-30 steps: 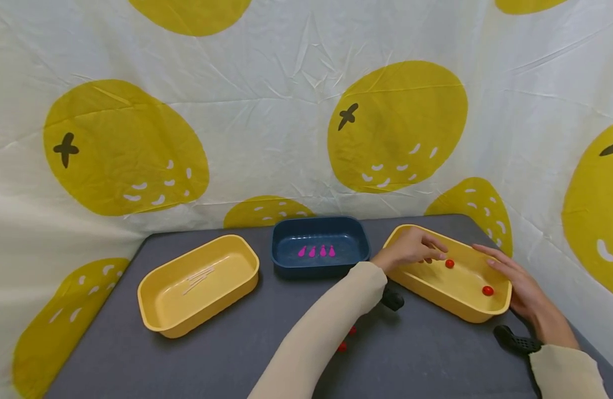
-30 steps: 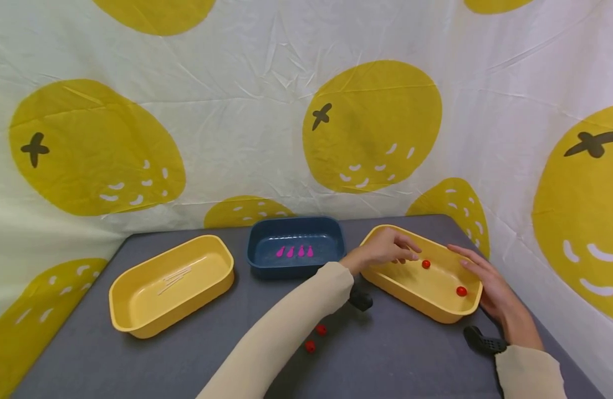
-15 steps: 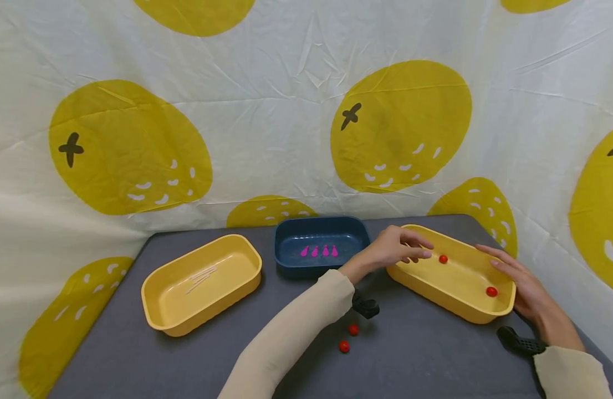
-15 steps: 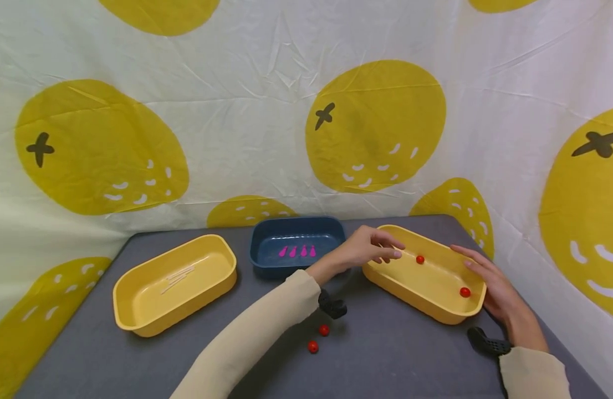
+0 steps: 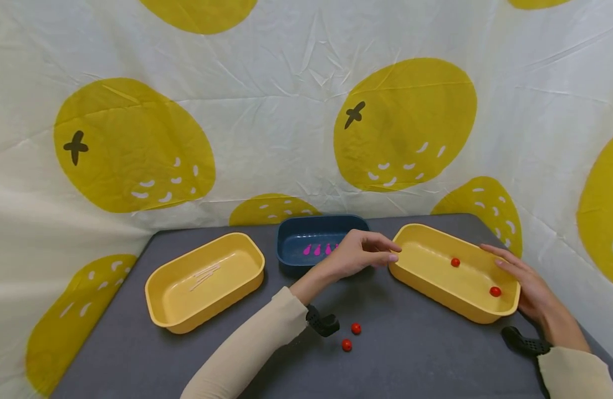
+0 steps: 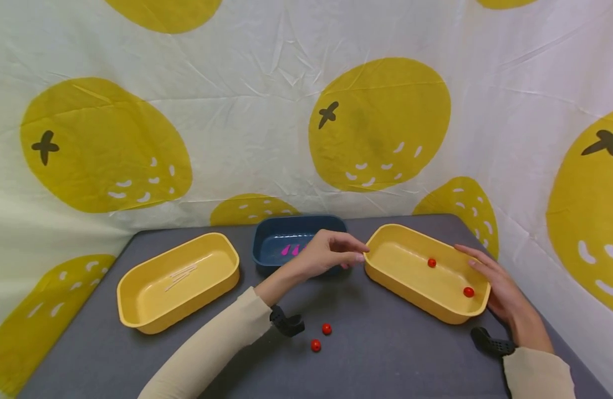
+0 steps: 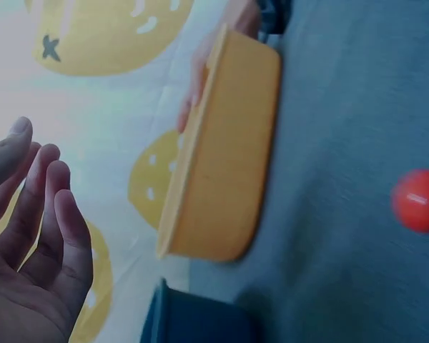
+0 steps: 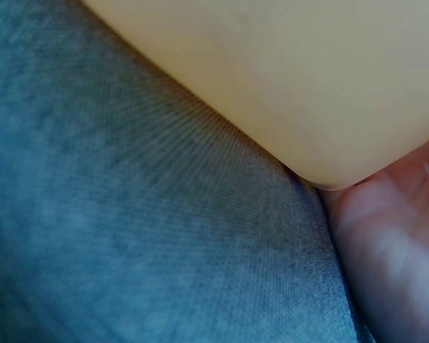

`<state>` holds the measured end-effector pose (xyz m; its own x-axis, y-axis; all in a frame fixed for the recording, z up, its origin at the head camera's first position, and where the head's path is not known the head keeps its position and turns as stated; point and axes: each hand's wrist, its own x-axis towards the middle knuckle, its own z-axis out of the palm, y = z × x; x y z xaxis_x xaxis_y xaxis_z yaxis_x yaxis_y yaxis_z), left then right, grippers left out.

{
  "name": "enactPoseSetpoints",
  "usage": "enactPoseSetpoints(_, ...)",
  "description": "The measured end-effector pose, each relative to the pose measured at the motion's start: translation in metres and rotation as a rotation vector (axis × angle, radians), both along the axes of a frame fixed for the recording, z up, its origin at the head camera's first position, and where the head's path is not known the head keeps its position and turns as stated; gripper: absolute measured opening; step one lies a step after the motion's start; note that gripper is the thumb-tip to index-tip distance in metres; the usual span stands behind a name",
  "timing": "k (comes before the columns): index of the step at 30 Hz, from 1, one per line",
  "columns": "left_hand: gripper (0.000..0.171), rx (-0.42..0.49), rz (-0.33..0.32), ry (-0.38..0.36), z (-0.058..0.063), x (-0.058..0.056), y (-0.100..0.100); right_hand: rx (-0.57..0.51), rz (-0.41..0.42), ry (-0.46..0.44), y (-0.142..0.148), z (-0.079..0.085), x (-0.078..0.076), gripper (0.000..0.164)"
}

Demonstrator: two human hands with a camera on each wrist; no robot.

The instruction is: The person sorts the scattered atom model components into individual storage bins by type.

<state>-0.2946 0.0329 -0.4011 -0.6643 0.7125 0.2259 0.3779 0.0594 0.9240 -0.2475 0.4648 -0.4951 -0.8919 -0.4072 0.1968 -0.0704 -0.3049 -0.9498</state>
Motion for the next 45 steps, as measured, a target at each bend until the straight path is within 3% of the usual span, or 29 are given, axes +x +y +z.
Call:
enactPoseSetpoints(10,0.025,-0.037,0.020,-0.023,-0.033,0.018,-0.050,0.026,-0.005,0.009,-0.003,-0.004,-0.001,0.056)
enactPoseSetpoints(15,0.022,-0.057,0.041,-0.050,-0.052,0.026,-0.061,0.043,-0.023,0.009,0.000,-0.002,-0.001,0.055)
enactPoseSetpoints(21,0.021,-0.090,0.022,-0.118,-0.070,0.035,-0.067,0.042,-0.019,0.001,0.001,-0.001,0.001,0.055)
enactPoseSetpoints(33,0.022,-0.095,-0.018,-0.168,-0.084,0.037,-0.067,0.064,-0.049,0.003,0.001,-0.001,0.001,0.054)
enactPoseSetpoints(45,0.024,-0.105,-0.030,-0.089,-0.092,0.036,-0.070,0.006,-0.020,-0.027,0.000,-0.001,0.000,0.055)
